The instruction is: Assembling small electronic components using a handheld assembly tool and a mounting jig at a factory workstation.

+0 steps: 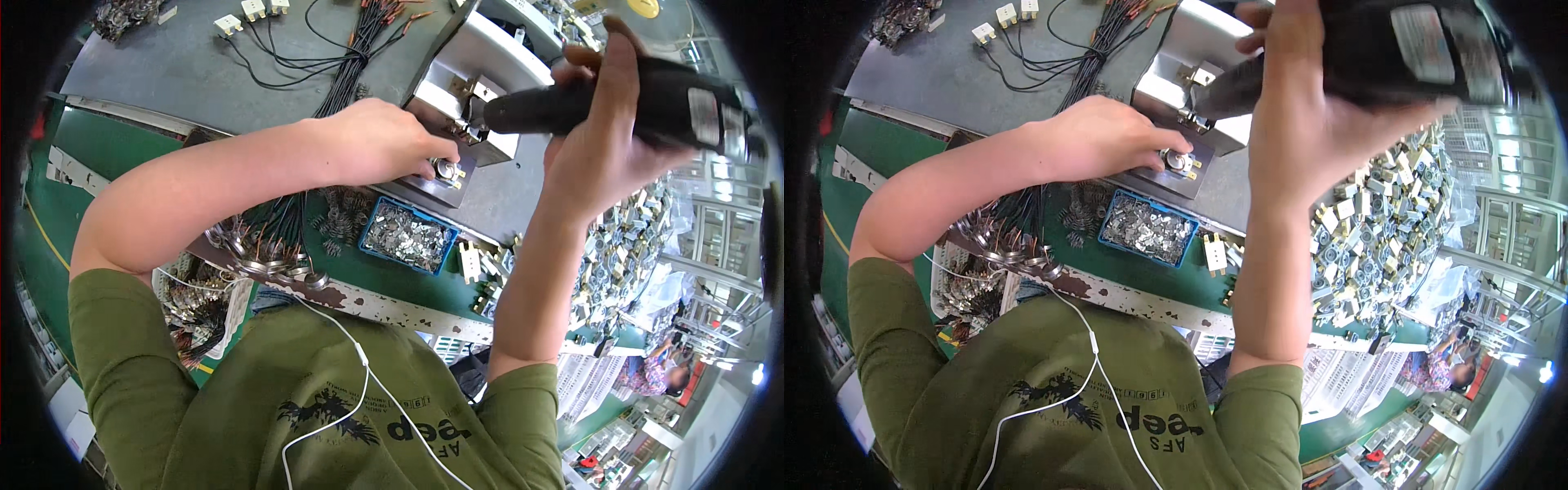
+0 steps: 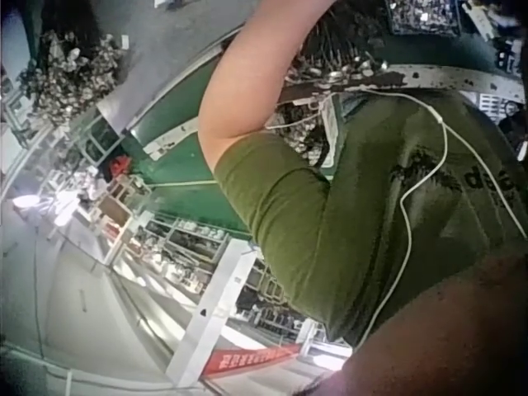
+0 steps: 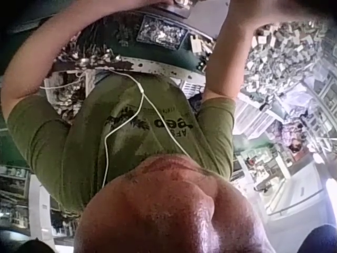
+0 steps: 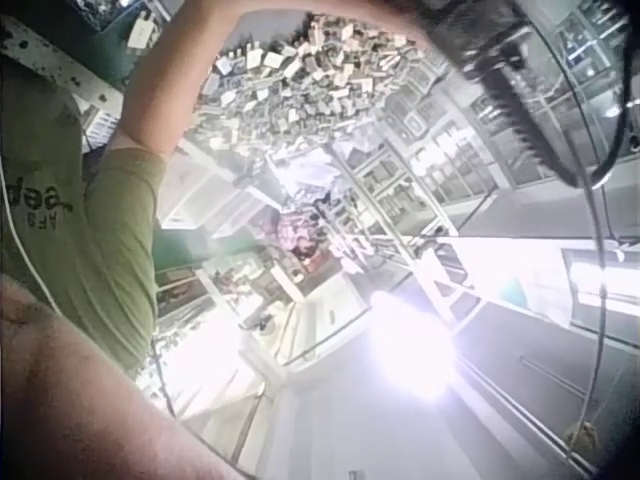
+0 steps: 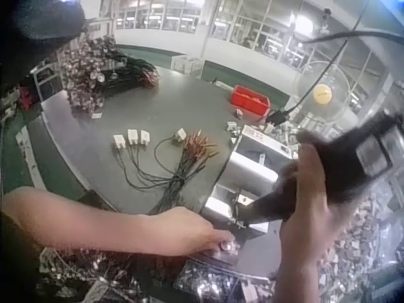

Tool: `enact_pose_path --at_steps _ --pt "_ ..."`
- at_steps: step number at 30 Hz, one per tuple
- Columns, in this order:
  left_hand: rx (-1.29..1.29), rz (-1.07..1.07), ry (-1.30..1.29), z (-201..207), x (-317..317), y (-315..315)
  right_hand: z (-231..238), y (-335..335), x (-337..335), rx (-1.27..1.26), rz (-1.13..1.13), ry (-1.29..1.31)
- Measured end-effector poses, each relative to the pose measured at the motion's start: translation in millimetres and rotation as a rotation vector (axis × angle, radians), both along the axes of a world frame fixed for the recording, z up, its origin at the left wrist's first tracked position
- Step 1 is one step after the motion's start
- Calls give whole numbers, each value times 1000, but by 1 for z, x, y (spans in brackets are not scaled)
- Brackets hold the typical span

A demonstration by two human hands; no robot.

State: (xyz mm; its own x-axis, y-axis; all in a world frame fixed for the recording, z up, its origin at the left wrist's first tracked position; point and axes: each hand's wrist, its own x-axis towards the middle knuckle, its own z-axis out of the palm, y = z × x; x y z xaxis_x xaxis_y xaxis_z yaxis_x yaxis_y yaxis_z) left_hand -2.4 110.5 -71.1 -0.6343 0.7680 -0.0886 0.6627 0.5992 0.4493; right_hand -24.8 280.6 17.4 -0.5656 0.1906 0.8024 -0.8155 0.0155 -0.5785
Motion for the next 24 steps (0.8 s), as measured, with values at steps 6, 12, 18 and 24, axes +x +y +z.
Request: enact_pose_path --at_steps 6,12,18,24 --pt "81 11 98 -17 1 -7 -6 5 22 -19 37 -72" --pt "136 -3 100 -12 -3 -5 -11 11 45 -114 -89 -188" --pt "-21 33 -7 8 0 -1 -20 19 39 -36 -13 -170" --pt "-63 22 -7 9 0 -1 -25 12 42 -90 -40 -161"
